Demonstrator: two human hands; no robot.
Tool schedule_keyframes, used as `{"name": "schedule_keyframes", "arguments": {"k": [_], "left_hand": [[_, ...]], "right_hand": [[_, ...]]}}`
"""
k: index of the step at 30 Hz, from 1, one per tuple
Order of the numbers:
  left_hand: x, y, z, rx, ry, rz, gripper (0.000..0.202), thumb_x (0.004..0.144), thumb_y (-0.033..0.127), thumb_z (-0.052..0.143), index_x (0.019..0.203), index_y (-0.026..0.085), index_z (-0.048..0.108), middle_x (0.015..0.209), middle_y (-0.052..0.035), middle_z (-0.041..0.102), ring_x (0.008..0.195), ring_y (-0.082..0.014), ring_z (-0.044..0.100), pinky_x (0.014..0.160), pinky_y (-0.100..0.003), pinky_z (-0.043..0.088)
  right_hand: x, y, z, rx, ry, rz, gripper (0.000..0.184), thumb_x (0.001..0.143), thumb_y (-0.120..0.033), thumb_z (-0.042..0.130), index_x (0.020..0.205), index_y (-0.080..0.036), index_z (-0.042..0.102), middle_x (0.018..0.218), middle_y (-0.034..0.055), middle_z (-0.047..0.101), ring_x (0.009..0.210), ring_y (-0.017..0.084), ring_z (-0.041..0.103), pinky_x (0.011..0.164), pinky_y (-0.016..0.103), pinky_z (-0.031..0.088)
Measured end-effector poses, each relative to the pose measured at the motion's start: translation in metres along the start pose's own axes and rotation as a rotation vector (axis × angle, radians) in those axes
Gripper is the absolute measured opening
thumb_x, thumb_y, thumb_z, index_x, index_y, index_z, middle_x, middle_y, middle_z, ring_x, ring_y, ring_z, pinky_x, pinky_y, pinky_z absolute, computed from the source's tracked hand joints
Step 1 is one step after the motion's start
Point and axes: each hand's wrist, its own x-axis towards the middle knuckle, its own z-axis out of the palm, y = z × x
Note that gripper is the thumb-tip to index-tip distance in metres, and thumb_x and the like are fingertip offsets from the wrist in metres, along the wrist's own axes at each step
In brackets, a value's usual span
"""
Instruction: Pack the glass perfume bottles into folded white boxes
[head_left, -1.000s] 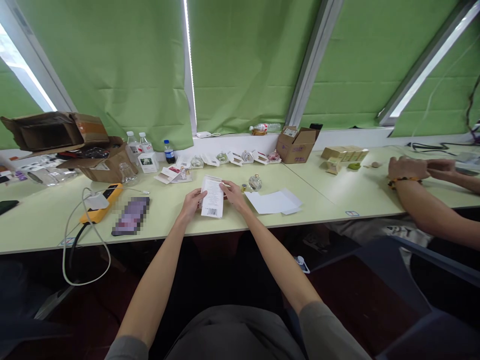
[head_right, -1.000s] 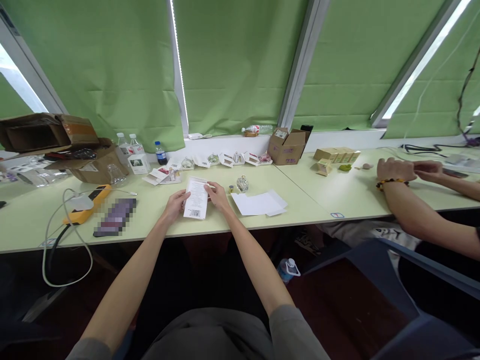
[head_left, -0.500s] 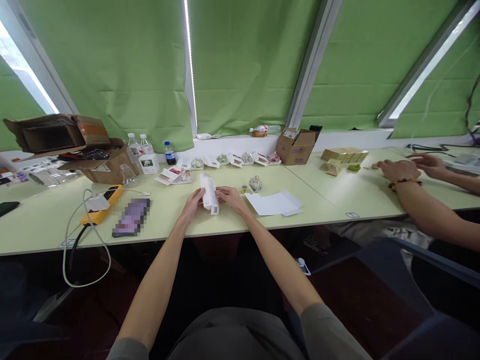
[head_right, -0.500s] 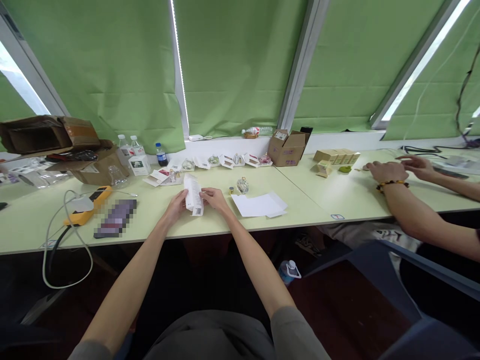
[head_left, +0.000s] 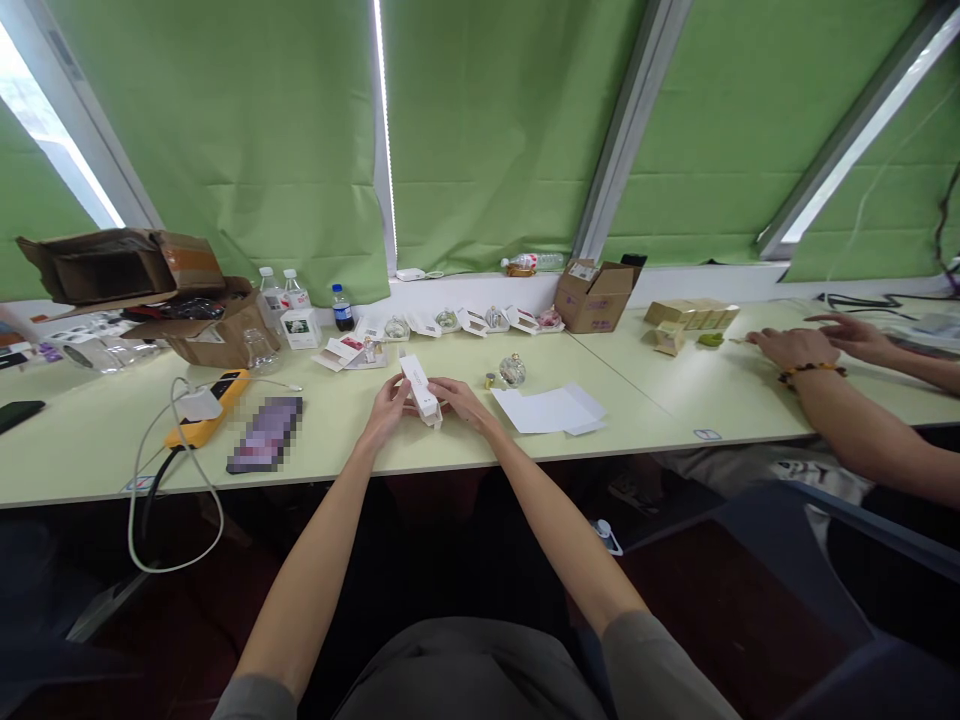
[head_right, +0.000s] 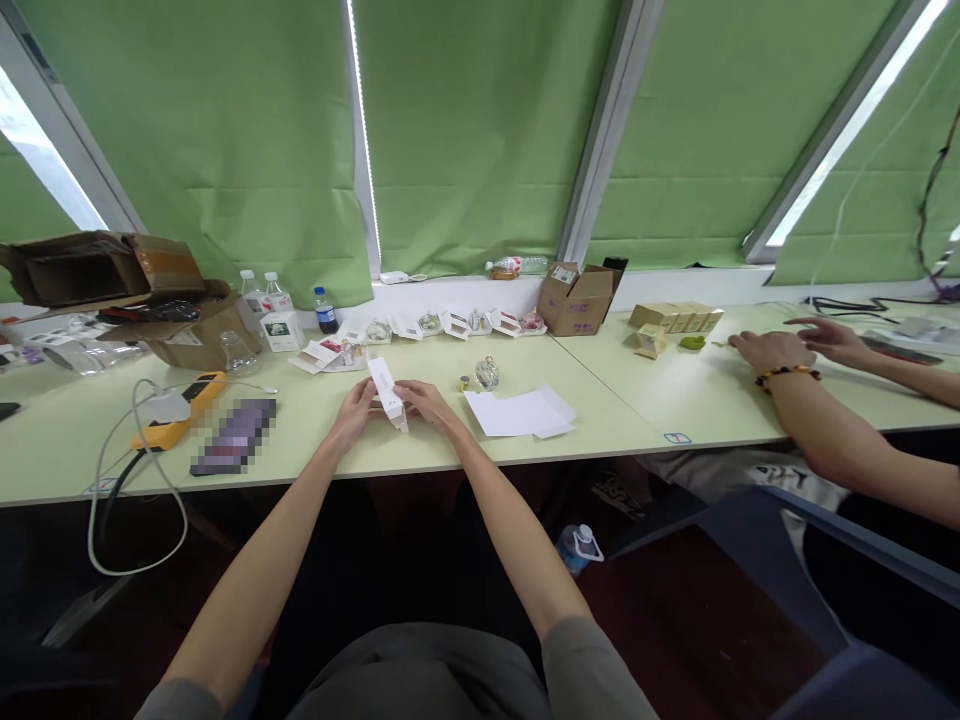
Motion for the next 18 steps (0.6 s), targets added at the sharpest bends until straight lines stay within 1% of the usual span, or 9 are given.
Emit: {"name": "schedule_keyframes", "arguments": {"k": [3,6,9,13,18], "left_hand": [[0.003,-0.001,-0.003,0.007,0.002,0.005,0.06,0.078,0.059,0.059,0.119,0.015,0.058,0.112,-0.014,0.063,0.08,-0.0205,0.067,0.067,-0.035,0.056],[0.005,-0.003,-0.005,0.004,-0.006,0.011,0.054,0.076,0.051,0.065,0.115,0.014,0.062,0.109,-0.0127,0.066,0.081,-0.0206,0.066,0.07,-0.035,0.055],[0.007,-0.006,-0.007,-0.012,0.018,0.008,0.057,0.074,0.042,0.07,0.123,0.016,0.058,0.111,-0.0123,0.066,0.086,-0.0208,0.066,0.071,-0.033,0.054],[0.007,-0.008,-0.008,-0.032,0.046,0.003,0.067,0.075,0.038,0.069,0.135,0.018,0.047,0.109,-0.012,0.068,0.084,-0.0195,0.066,0.069,-0.032,0.054],[0.006,-0.008,-0.009,-0.033,0.044,0.017,0.068,0.075,0.038,0.07,0.136,0.02,0.045,0.106,-0.0104,0.068,0.083,-0.0183,0.067,0.068,-0.031,0.054]], "right_hand": [[0.002,0.003,-0.002,0.033,0.027,0.004,0.045,0.08,-0.053,0.058,0.103,-0.017,0.07,0.098,0.0064,0.07,0.085,0.019,0.064,0.071,0.028,0.051],[0.005,0.007,-0.004,0.063,0.061,0.022,0.044,0.079,-0.054,0.057,0.094,-0.015,0.071,0.088,0.0059,0.071,0.079,0.02,0.064,0.069,0.029,0.05],[0.006,0.009,-0.006,0.069,0.069,0.01,0.042,0.08,-0.052,0.056,0.091,-0.014,0.071,0.084,0.0059,0.07,0.074,0.019,0.063,0.067,0.029,0.05],[0.009,0.012,-0.007,0.042,0.121,-0.004,0.04,0.081,-0.05,0.053,0.087,-0.015,0.07,0.08,0.0053,0.069,0.071,0.017,0.061,0.064,0.026,0.048],[0.013,0.018,-0.009,-0.017,0.183,0.008,0.037,0.083,-0.049,0.05,0.08,-0.016,0.067,0.078,0.0034,0.068,0.068,0.015,0.059,0.059,0.025,0.048]]}}
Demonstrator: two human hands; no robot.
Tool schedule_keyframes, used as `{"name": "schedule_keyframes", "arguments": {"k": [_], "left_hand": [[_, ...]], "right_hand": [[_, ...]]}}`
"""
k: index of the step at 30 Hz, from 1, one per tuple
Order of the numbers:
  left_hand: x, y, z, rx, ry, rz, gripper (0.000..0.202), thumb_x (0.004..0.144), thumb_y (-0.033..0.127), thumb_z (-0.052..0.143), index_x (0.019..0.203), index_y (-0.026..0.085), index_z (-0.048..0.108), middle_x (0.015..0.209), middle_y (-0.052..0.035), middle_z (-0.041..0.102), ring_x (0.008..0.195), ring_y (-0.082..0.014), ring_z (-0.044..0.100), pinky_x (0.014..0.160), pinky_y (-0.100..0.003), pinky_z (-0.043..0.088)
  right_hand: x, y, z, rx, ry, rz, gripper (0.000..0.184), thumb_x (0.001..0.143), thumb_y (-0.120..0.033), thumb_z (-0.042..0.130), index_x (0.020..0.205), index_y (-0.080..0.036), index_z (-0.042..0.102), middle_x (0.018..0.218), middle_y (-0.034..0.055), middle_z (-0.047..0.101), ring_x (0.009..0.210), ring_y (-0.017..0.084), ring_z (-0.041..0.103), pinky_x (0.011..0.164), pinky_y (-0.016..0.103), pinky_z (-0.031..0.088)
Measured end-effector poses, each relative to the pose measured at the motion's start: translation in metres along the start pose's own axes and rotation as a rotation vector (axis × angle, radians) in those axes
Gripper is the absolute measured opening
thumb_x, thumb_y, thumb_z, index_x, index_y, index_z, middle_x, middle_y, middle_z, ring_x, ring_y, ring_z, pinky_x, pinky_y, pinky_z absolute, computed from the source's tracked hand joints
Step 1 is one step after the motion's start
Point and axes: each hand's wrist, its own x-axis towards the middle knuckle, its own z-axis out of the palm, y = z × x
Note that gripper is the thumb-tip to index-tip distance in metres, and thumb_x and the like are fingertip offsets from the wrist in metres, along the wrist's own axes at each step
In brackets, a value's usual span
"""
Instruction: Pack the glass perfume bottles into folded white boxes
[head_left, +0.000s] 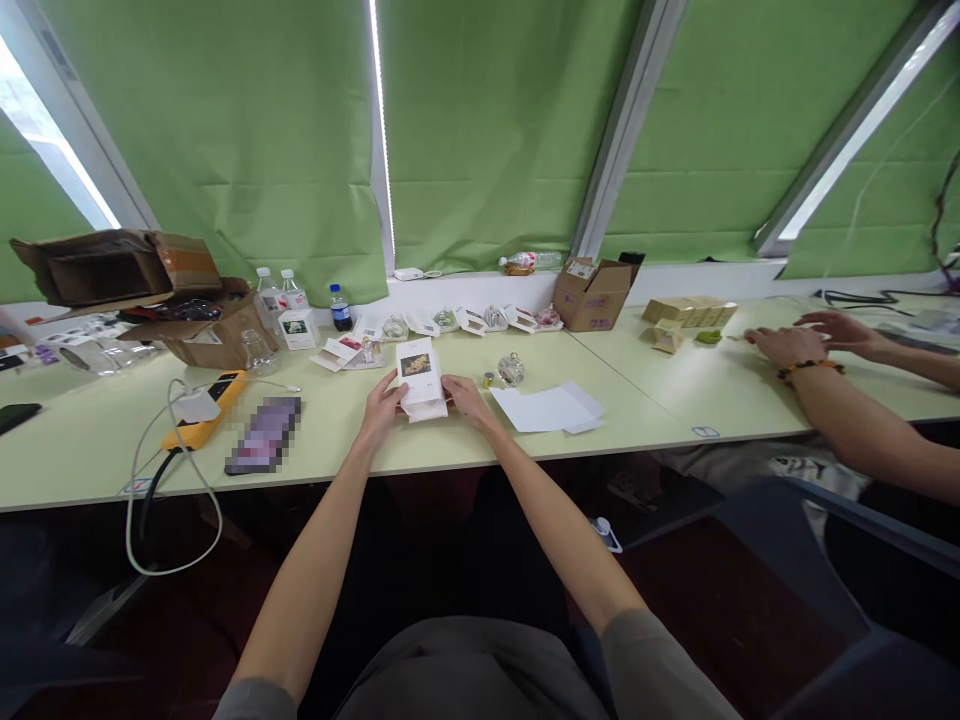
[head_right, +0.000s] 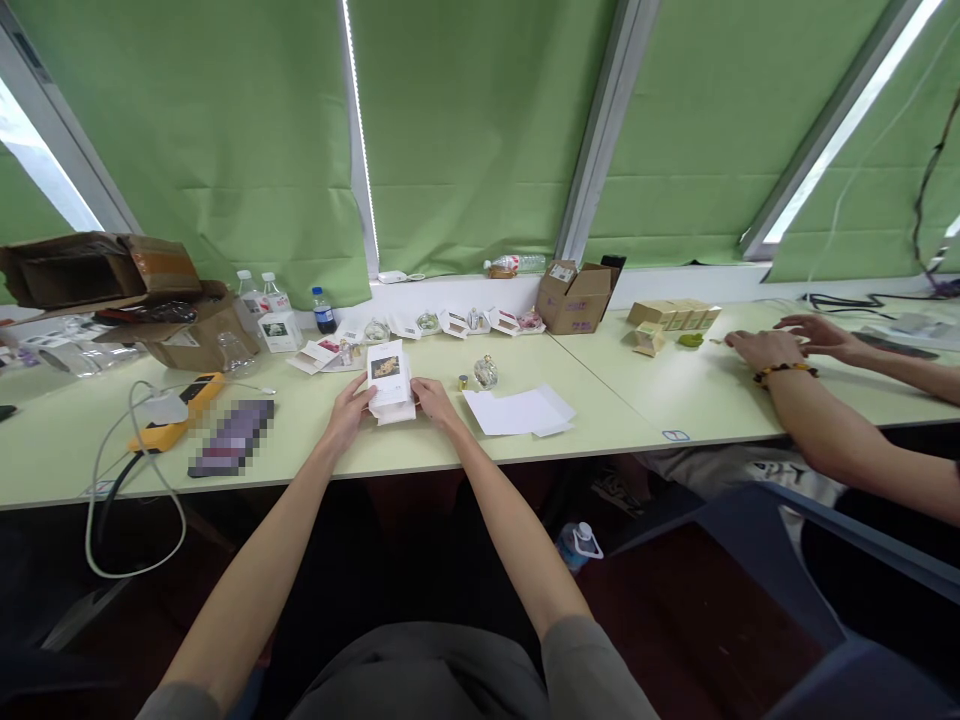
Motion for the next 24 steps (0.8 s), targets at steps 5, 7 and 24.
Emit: {"name": "schedule_keyframes", "arguments": {"k": [5,7,24], "left_hand": [[0.001,0.0,0.001,0.044,0.034,0.011,0.064,0.074,0.04,0.071,0.129,0.017,0.05,0.103,-0.0119,0.068,0.083,-0.0193,0.067,0.067,-0.032,0.055],[0.001,-0.001,0.001,0.052,0.05,0.017,0.062,0.073,0.041,0.072,0.127,0.016,0.051,0.106,-0.0129,0.067,0.084,-0.0194,0.066,0.067,-0.032,0.055],[-0.007,0.009,0.005,0.007,-0.014,-0.03,0.067,0.076,0.034,0.07,0.136,0.017,0.046,0.111,-0.0134,0.066,0.08,-0.0173,0.065,0.069,-0.031,0.054]], "right_hand": [[-0.002,-0.001,0.0,-0.008,0.024,-0.026,0.041,0.082,-0.055,0.054,0.09,-0.017,0.069,0.085,0.0054,0.069,0.073,0.017,0.062,0.064,0.028,0.052],[-0.002,-0.002,0.0,-0.005,0.015,-0.029,0.043,0.08,-0.055,0.059,0.097,-0.017,0.069,0.089,0.0066,0.07,0.076,0.018,0.063,0.066,0.029,0.053],[0.002,0.007,-0.001,-0.026,0.05,0.045,0.054,0.084,-0.054,0.056,0.121,-0.016,0.061,0.085,0.0076,0.069,0.065,0.017,0.062,0.059,0.029,0.054]]}}
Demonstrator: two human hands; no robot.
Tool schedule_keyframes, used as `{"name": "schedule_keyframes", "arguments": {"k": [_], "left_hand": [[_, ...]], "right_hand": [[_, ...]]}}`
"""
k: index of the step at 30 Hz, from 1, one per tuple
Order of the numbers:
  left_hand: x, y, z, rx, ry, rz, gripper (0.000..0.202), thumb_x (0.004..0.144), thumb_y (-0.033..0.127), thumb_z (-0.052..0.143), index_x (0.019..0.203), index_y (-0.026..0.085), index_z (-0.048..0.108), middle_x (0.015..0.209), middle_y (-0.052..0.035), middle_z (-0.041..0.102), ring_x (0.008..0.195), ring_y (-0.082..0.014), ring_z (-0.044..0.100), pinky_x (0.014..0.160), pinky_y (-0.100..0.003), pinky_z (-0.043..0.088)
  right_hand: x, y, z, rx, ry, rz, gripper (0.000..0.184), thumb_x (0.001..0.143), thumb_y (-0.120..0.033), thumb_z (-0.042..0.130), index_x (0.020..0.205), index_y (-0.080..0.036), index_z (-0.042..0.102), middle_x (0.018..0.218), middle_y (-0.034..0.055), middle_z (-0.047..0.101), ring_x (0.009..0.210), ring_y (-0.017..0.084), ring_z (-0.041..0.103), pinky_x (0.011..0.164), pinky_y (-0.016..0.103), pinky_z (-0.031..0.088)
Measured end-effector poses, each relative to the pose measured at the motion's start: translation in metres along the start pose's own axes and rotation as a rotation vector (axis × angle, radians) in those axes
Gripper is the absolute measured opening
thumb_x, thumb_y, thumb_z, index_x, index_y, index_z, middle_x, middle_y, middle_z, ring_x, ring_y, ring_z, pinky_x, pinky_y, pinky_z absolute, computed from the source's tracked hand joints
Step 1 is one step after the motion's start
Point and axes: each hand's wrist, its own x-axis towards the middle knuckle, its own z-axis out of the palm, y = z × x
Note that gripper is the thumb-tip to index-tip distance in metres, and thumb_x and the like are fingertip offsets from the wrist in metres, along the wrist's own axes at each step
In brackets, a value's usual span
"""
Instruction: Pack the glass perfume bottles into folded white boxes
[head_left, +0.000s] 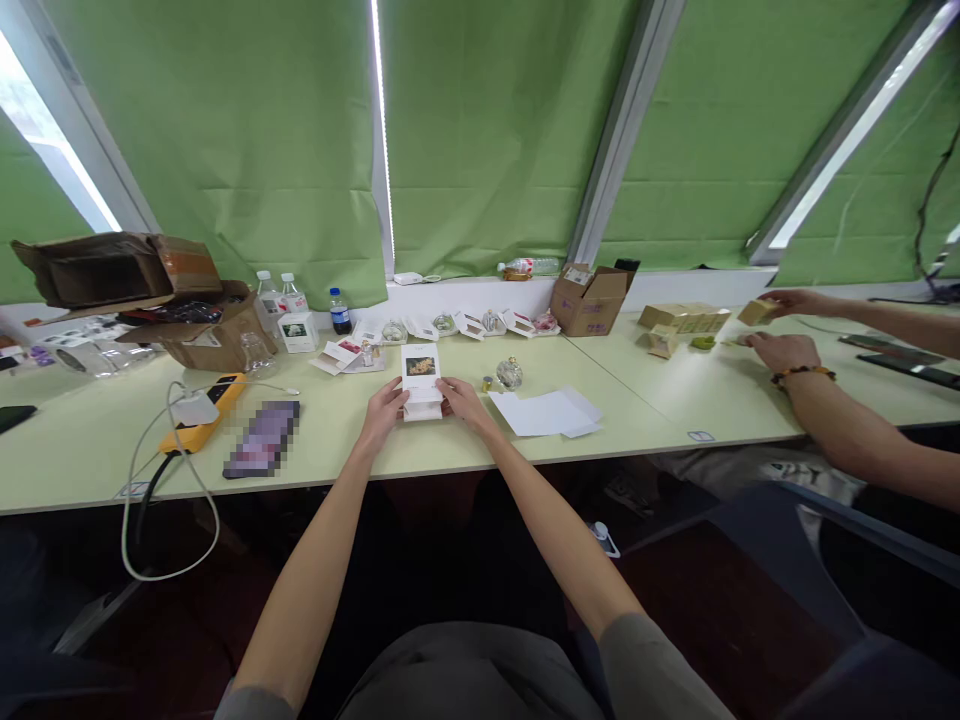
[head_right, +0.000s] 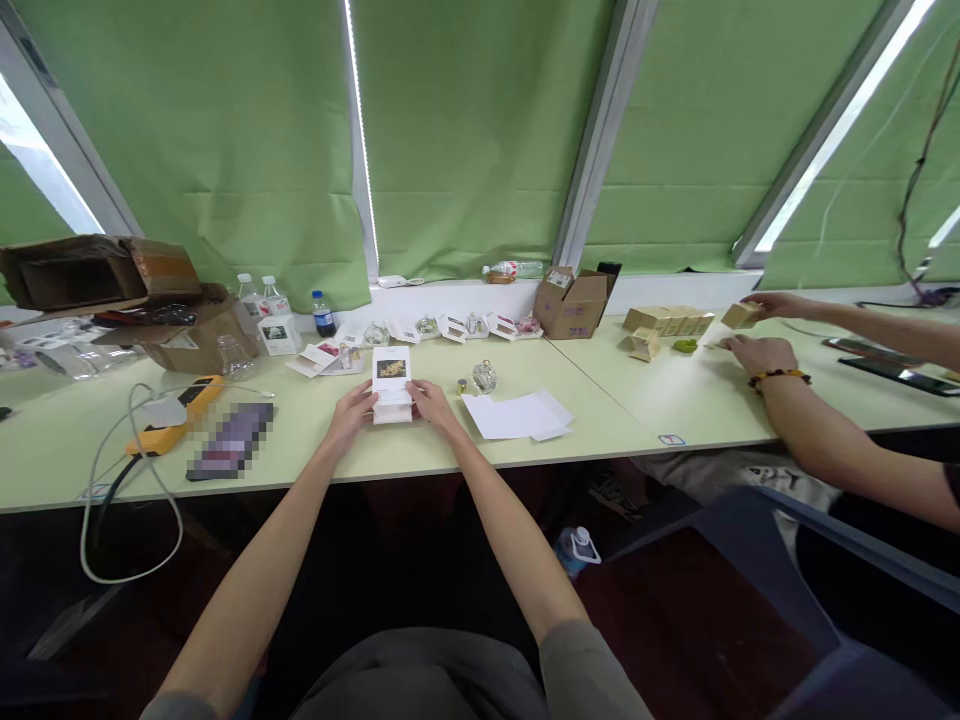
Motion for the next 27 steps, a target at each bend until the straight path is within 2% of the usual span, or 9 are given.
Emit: {"name": "schedule_keyframes", "arguments": {"k": [3,6,10,17,22,27], "left_hand": [[-0.001,0.001,0.0,0.002,0.011,0.021,0.072,0.076,0.034,0.07,0.141,0.022,0.04,0.115,-0.013,0.064,0.077,-0.0145,0.065,0.068,-0.029,0.054],[-0.002,0.002,-0.001,0.007,-0.012,0.044,0.072,0.077,0.037,0.069,0.141,0.026,0.039,0.119,-0.0119,0.062,0.076,-0.0136,0.065,0.068,-0.029,0.055],[-0.001,0.0,0.001,0.007,-0.021,0.048,0.072,0.077,0.037,0.069,0.141,0.027,0.04,0.123,-0.0119,0.06,0.08,-0.0152,0.065,0.069,-0.03,0.055],[-0.002,-0.002,0.001,0.026,-0.049,0.031,0.074,0.076,0.04,0.07,0.141,0.023,0.039,0.121,-0.0115,0.062,0.085,-0.0174,0.065,0.071,-0.03,0.054],[-0.008,0.0,0.001,0.046,-0.054,0.02,0.076,0.075,0.042,0.07,0.141,0.019,0.041,0.119,-0.0127,0.063,0.089,-0.0189,0.065,0.074,-0.031,0.053],[-0.02,0.002,0.002,0.1,-0.134,0.044,0.074,0.079,0.044,0.066,0.142,0.018,0.037,0.117,-0.0122,0.065,0.091,-0.0192,0.065,0.08,-0.035,0.052]], "right_hand": [[-0.001,-0.003,-0.001,0.017,0.01,-0.004,0.066,0.083,-0.049,0.06,0.139,-0.018,0.044,0.09,0.0073,0.069,0.066,0.016,0.061,0.062,0.03,0.054],[-0.004,-0.006,-0.002,0.052,-0.026,-0.038,0.075,0.081,-0.045,0.064,0.145,-0.021,0.034,0.089,0.0053,0.07,0.067,0.015,0.061,0.066,0.031,0.054],[-0.005,-0.007,-0.003,0.092,-0.055,-0.047,0.073,0.08,-0.044,0.065,0.144,-0.024,0.036,0.09,0.004,0.07,0.069,0.015,0.062,0.068,0.033,0.054],[-0.008,-0.009,-0.001,0.123,-0.104,0.001,0.071,0.077,-0.039,0.07,0.14,-0.02,0.044,0.088,0.0054,0.07,0.07,0.017,0.063,0.068,0.033,0.053],[-0.014,-0.014,-0.004,0.123,-0.156,0.013,0.065,0.075,-0.04,0.072,0.133,-0.021,0.053,0.096,0.0063,0.071,0.076,0.019,0.065,0.073,0.034,0.054],[-0.025,-0.009,-0.014,0.146,-0.203,-0.001,0.069,0.074,-0.04,0.071,0.137,-0.024,0.049,0.105,0.0061,0.07,0.088,0.023,0.066,0.082,0.038,0.053]]}}
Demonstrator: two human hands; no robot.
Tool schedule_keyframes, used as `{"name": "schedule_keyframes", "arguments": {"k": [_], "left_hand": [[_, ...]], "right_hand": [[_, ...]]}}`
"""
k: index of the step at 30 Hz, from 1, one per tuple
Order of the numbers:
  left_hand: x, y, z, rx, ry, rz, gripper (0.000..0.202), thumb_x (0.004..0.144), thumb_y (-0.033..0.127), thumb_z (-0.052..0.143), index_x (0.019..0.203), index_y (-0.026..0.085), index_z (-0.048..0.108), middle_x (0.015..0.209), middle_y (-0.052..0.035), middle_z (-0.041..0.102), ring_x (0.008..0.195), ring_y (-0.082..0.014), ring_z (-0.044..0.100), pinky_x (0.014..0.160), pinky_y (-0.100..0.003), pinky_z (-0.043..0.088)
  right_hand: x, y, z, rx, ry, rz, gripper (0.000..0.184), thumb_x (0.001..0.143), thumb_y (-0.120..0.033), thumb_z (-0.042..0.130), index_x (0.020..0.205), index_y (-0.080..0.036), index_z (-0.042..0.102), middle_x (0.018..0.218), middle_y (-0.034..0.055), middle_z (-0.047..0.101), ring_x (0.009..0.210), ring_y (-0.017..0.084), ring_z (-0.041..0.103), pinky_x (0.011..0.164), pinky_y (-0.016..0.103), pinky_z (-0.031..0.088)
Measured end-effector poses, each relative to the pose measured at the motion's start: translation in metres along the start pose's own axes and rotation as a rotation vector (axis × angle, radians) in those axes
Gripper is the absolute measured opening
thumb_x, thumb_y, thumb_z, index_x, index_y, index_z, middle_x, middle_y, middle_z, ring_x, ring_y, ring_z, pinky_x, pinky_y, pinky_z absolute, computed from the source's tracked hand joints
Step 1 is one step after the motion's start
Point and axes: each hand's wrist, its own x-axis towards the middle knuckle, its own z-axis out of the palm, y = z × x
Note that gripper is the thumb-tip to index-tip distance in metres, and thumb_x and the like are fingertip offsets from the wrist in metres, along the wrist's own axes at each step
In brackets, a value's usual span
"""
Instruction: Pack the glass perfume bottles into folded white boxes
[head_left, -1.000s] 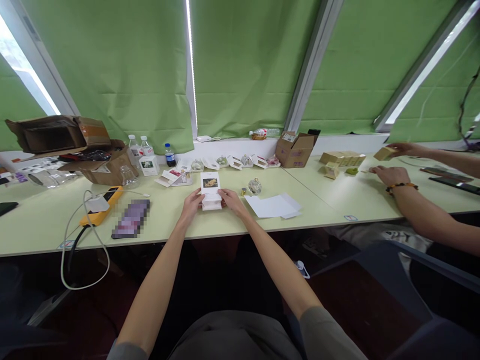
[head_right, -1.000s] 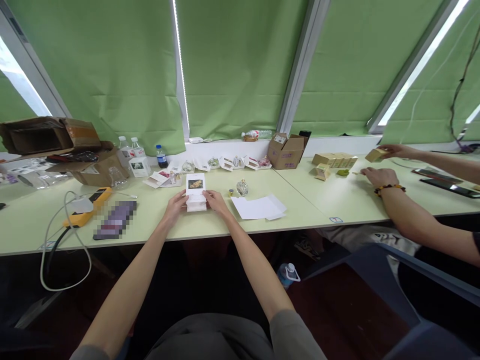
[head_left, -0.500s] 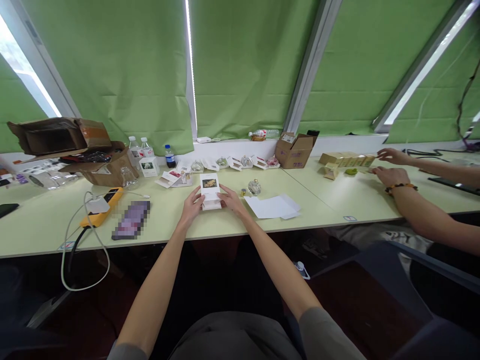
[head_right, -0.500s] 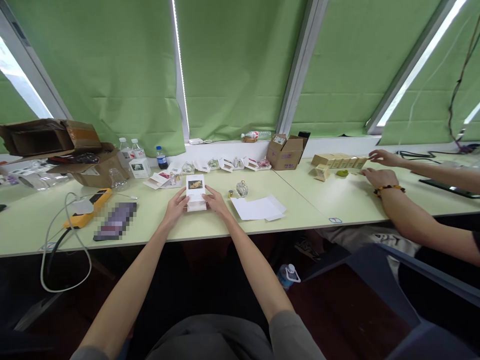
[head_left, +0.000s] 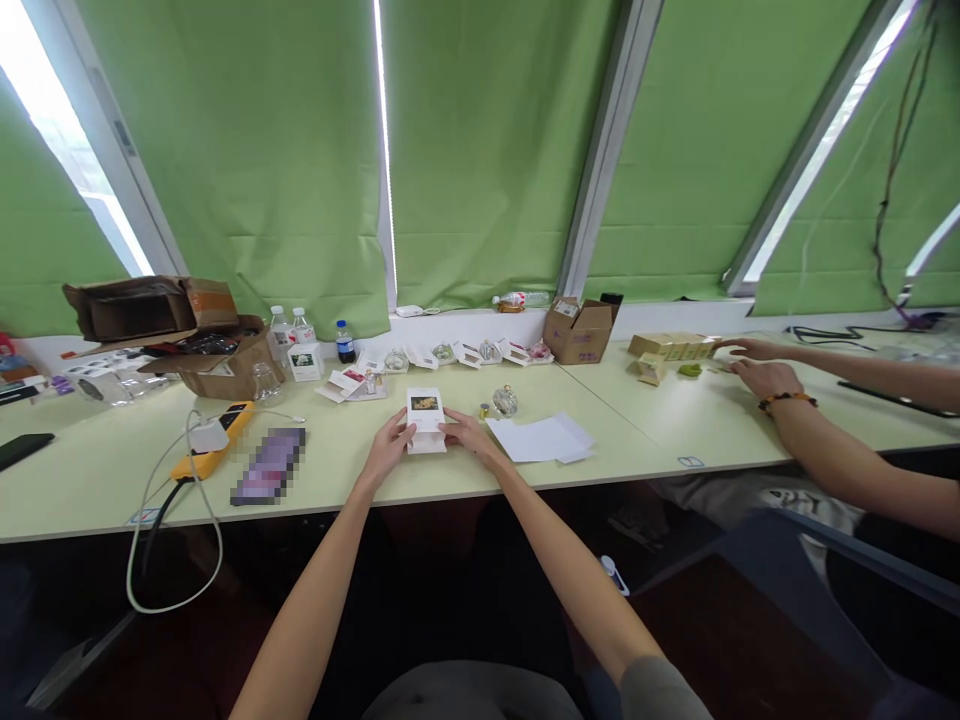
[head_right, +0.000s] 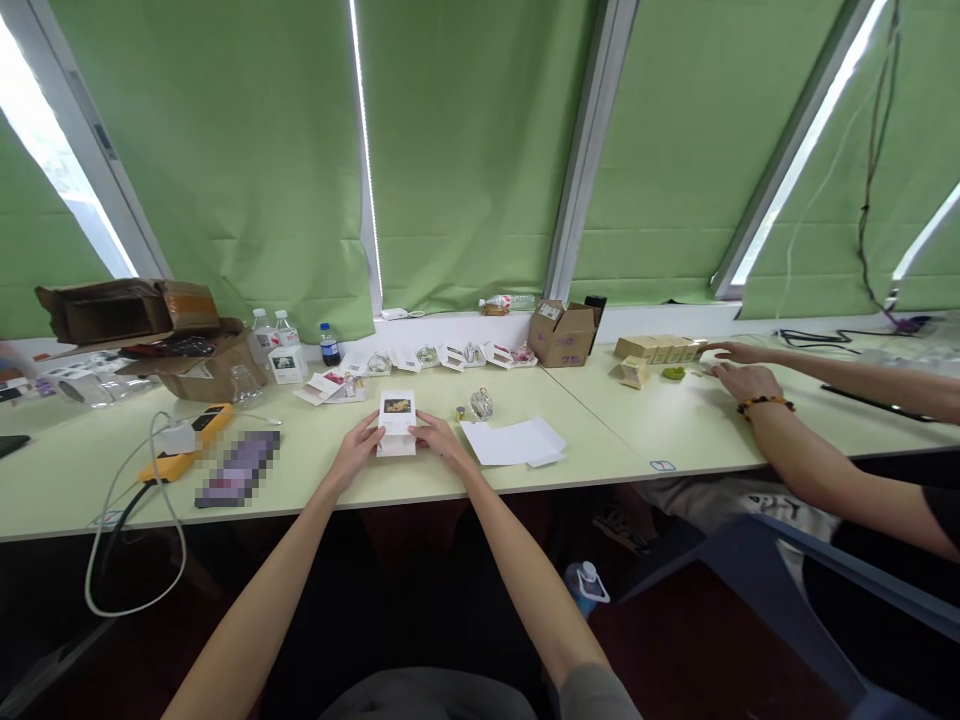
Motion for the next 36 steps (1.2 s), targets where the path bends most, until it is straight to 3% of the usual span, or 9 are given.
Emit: {"name": "schedule_keyframes", "arguments": {"k": [4,9,17,24,36], "left_hand": [[-0.011,0.007,0.0,0.054,-0.046,0.061,0.07,0.08,0.041,0.065,0.142,0.021,0.039,0.134,-0.0119,0.054,0.111,-0.0244,0.059,0.092,-0.038,0.048],[-0.024,0.016,-0.002,0.034,-0.174,0.064,0.076,0.077,0.034,0.068,0.145,0.026,0.033,0.148,-0.0088,0.036,0.116,-0.0279,0.056,0.1,-0.043,0.044],[-0.028,0.019,-0.004,-0.014,-0.246,0.05,0.078,0.074,0.032,0.071,0.143,0.023,0.037,0.147,-0.0126,0.038,0.123,-0.0312,0.05,0.102,-0.046,0.041],[-0.031,0.023,-0.002,-0.016,-0.24,0.053,0.078,0.076,0.033,0.069,0.145,0.026,0.032,0.15,-0.0114,0.032,0.116,-0.0275,0.056,0.098,-0.042,0.044],[-0.031,0.019,-0.004,0.011,-0.241,0.068,0.074,0.078,0.032,0.068,0.143,0.025,0.036,0.148,-0.0111,0.037,0.117,-0.0276,0.054,0.097,-0.042,0.045]], "right_hand": [[-0.012,0.003,-0.005,-0.008,-0.034,-0.005,0.079,0.074,-0.039,0.071,0.144,-0.025,0.036,0.109,0.0055,0.07,0.094,0.024,0.065,0.09,0.042,0.049],[-0.027,-0.001,-0.008,-0.013,-0.097,-0.022,0.097,0.071,-0.035,0.075,0.149,-0.025,0.02,0.114,0.0069,0.068,0.105,0.025,0.062,0.101,0.047,0.041],[-0.039,-0.003,-0.009,-0.017,-0.159,-0.034,0.111,0.069,-0.031,0.078,0.15,-0.025,0.003,0.119,0.0095,0.065,0.109,0.025,0.061,0.101,0.048,0.039],[-0.036,-0.001,-0.009,-0.004,-0.143,-0.031,0.105,0.07,-0.029,0.077,0.15,-0.027,0.01,0.111,0.0066,0.069,0.104,0.023,0.063,0.099,0.045,0.041],[-0.04,-0.007,-0.005,-0.032,-0.109,-0.01,0.1,0.068,-0.028,0.077,0.15,-0.025,0.018,0.108,0.0068,0.07,0.103,0.025,0.063,0.094,0.042,0.045]]}}
